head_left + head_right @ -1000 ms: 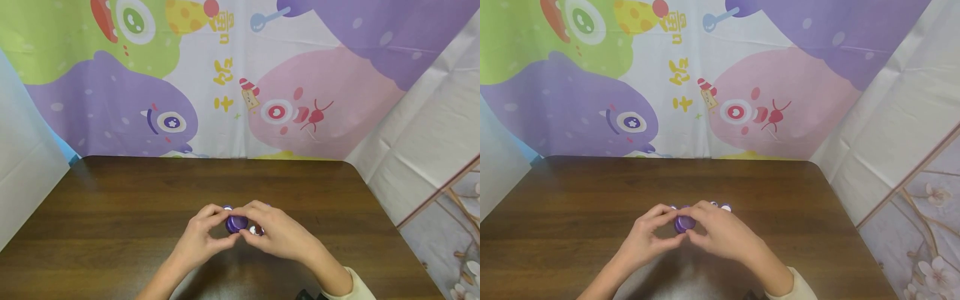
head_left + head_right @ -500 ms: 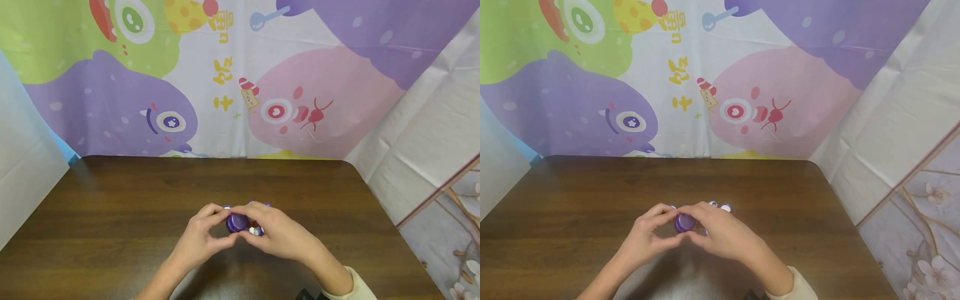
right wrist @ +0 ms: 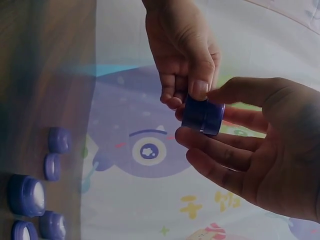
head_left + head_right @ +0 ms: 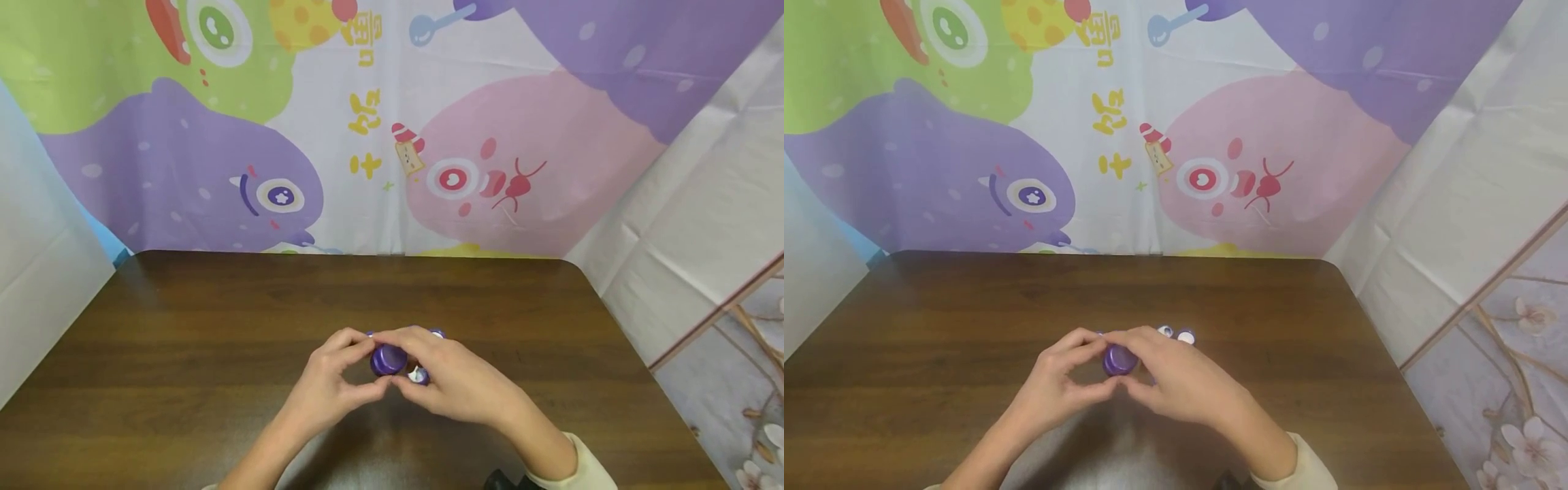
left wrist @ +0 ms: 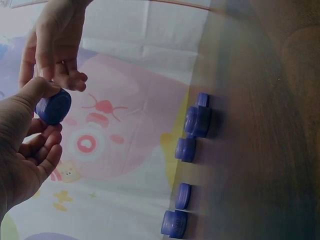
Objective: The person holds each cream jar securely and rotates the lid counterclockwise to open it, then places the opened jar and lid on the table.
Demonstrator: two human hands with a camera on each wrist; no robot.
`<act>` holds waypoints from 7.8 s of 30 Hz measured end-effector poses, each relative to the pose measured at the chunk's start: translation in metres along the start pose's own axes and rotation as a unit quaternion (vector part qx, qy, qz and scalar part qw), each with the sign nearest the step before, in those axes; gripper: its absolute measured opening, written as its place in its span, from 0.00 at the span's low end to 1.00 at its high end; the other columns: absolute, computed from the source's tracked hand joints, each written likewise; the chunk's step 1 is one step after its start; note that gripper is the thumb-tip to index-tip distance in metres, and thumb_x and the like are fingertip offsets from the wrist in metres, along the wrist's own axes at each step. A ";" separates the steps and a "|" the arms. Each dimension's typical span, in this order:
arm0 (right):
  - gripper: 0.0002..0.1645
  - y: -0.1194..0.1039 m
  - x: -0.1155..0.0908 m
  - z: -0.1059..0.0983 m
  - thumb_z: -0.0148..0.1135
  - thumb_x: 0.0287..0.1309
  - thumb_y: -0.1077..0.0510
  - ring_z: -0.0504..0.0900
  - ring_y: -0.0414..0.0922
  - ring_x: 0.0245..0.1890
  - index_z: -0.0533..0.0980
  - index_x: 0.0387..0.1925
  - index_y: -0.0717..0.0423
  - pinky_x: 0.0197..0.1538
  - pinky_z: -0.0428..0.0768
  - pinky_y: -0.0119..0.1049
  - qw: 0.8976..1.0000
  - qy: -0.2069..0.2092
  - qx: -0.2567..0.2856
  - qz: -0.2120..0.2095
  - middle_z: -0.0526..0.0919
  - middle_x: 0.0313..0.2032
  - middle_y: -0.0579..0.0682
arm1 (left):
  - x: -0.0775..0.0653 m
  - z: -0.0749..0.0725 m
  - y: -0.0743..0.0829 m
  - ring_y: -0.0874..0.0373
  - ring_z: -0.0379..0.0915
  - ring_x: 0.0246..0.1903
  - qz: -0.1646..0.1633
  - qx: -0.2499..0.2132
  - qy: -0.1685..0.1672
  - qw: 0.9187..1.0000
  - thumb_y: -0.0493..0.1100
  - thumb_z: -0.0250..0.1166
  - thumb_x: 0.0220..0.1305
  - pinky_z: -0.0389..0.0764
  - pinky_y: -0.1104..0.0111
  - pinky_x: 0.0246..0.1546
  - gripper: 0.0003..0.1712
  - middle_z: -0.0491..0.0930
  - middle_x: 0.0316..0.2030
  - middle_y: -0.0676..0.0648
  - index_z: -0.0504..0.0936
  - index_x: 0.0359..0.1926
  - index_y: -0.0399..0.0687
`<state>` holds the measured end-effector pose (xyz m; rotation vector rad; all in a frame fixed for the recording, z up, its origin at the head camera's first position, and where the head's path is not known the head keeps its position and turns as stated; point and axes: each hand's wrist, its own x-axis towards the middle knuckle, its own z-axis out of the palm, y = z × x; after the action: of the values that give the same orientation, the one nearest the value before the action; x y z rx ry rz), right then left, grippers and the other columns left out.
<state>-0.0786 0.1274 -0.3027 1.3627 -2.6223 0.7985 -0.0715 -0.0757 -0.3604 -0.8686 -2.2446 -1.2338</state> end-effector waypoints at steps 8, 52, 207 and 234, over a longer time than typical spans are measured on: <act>0.27 -0.003 0.000 -0.001 0.62 0.56 0.45 0.78 0.33 0.36 0.72 0.55 0.52 0.37 0.78 0.23 0.997 0.038 0.041 0.060 0.78 0.46 0.44 | 0.000 0.000 0.001 0.60 0.76 0.40 -0.011 -0.001 0.002 1.000 0.35 0.74 0.42 0.80 0.71 0.43 0.24 0.77 0.38 0.52 0.83 0.45 0.38; 0.28 -0.004 0.002 -0.001 0.62 0.56 0.43 0.79 0.33 0.39 0.72 0.57 0.47 0.39 0.79 0.26 0.999 0.024 -0.014 0.044 0.80 0.46 0.42 | -0.002 -0.001 0.001 0.61 0.75 0.40 -0.011 -0.005 0.001 1.000 0.34 0.74 0.41 0.81 0.70 0.42 0.24 0.77 0.38 0.53 0.82 0.45 0.38; 0.23 -0.006 0.008 -0.004 0.62 0.55 0.56 0.73 0.33 0.32 0.73 0.55 0.50 0.34 0.76 0.22 0.999 -0.006 0.011 0.042 0.77 0.41 0.43 | -0.003 -0.003 0.002 0.61 0.73 0.39 -0.014 0.019 -0.014 1.000 0.40 0.73 0.48 0.79 0.72 0.40 0.24 0.77 0.37 0.55 0.82 0.48 0.40; 0.19 -0.004 0.009 -0.006 0.63 0.56 0.48 0.75 0.32 0.33 0.76 0.48 0.51 0.34 0.77 0.24 0.997 -0.005 0.018 0.068 0.79 0.38 0.41 | -0.002 -0.002 0.001 0.61 0.73 0.39 0.001 0.011 -0.010 1.000 0.39 0.75 0.44 0.80 0.73 0.42 0.22 0.77 0.37 0.54 0.83 0.44 0.38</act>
<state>-0.0816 0.1215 -0.2929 1.2088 -2.7456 0.8614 -0.0698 -0.0774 -0.3603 -0.8781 -2.2674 -1.2030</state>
